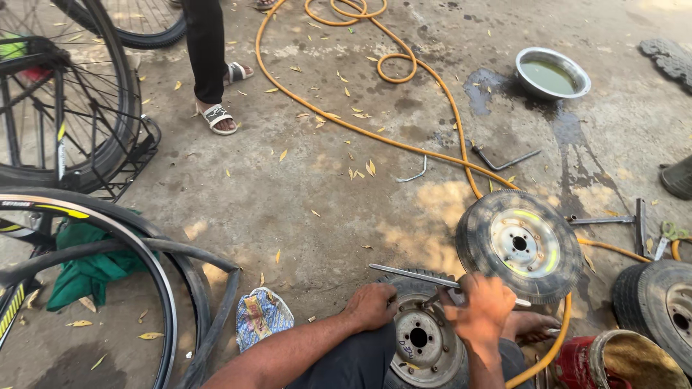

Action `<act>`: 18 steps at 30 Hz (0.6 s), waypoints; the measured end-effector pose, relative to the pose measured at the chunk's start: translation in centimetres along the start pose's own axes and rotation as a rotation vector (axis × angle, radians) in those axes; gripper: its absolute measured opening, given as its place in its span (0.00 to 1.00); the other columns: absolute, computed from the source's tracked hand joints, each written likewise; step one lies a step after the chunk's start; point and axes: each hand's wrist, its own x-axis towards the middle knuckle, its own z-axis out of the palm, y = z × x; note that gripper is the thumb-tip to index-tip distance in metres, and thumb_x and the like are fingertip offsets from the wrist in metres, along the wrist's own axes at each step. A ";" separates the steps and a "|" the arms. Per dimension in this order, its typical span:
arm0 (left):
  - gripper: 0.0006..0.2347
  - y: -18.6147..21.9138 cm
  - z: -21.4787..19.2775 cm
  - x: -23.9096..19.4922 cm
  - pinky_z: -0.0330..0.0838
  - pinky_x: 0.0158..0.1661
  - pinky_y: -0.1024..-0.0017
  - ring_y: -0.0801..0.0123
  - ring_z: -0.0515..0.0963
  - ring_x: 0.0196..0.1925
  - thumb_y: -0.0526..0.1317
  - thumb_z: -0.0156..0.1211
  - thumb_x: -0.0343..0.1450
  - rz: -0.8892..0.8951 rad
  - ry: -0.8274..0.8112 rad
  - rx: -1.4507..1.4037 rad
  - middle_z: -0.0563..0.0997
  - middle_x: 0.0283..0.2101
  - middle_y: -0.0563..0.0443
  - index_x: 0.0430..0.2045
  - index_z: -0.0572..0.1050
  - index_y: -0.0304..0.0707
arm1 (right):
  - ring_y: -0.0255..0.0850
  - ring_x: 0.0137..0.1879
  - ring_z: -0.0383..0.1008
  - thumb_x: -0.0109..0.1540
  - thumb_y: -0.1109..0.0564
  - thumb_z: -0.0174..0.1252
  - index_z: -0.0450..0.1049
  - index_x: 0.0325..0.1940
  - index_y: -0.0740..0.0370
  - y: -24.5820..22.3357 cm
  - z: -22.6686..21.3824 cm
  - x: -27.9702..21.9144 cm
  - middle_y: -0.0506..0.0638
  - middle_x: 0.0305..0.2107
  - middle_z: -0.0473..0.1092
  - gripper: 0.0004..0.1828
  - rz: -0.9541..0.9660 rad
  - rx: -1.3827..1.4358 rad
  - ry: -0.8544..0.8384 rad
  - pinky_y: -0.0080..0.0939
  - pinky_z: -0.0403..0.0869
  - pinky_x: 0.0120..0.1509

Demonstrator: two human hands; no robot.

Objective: The person is repairing a small tire by using a metal bar to pry the tire bead away from the rim. They repeatedly insert the bar between the tire and rim, lever it to create separation, and rotate the tire to work around the circumference.

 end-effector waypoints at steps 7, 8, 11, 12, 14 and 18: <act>0.06 6.6 -2.4 -0.7 0.73 0.44 0.61 0.57 0.77 0.40 0.38 0.63 0.71 0.609 0.323 0.007 0.76 0.33 0.46 0.26 0.75 0.36 | 0.51 0.43 0.75 0.58 0.29 0.62 0.72 0.37 0.53 -2.8 1.0 -0.4 0.49 0.35 0.74 0.26 0.372 -0.375 -0.113 0.55 0.68 0.49; 0.05 8.2 -2.6 0.5 0.72 0.44 0.61 0.57 0.76 0.40 0.37 0.63 0.70 0.626 0.408 -0.010 0.75 0.33 0.46 0.27 0.75 0.36 | 0.51 0.44 0.76 0.59 0.29 0.61 0.72 0.38 0.53 -2.3 0.5 -1.3 0.50 0.35 0.74 0.27 0.393 -0.407 -0.152 0.55 0.68 0.50; 0.10 11.0 -3.9 6.5 0.68 0.49 0.58 0.55 0.74 0.45 0.44 0.64 0.66 0.545 0.558 0.031 0.76 0.37 0.43 0.29 0.77 0.36 | 0.52 0.41 0.77 0.61 0.30 0.59 0.71 0.37 0.56 -0.9 -0.6 -4.0 0.51 0.33 0.74 0.27 0.408 -0.346 -0.240 0.56 0.70 0.45; 0.12 11.6 -4.0 8.6 0.67 0.51 0.57 0.56 0.74 0.45 0.48 0.64 0.67 0.485 0.577 0.082 0.77 0.37 0.42 0.25 0.77 0.38 | 0.53 0.40 0.77 0.61 0.31 0.60 0.71 0.38 0.57 0.1 -0.9 -5.3 0.52 0.32 0.73 0.26 0.371 -0.285 -0.231 0.55 0.70 0.44; 0.15 11.6 -3.6 10.9 0.66 0.55 0.56 0.56 0.74 0.46 0.53 0.61 0.69 0.442 0.512 0.166 0.78 0.33 0.46 0.21 0.78 0.40 | 0.55 0.39 0.76 0.61 0.35 0.60 0.73 0.40 0.60 2.7 -0.5 -7.7 0.55 0.30 0.73 0.25 0.302 -0.159 -0.219 0.52 0.70 0.41; 0.21 11.8 -3.3 13.6 0.64 0.58 0.55 0.61 0.76 0.46 0.59 0.52 0.70 0.337 0.353 0.234 0.82 0.28 0.51 0.18 0.81 0.45 | 0.48 0.26 0.78 0.56 0.43 0.64 0.79 0.42 0.59 12.1 1.1 -9.0 0.51 0.20 0.75 0.19 0.561 0.549 -0.694 0.41 0.72 0.31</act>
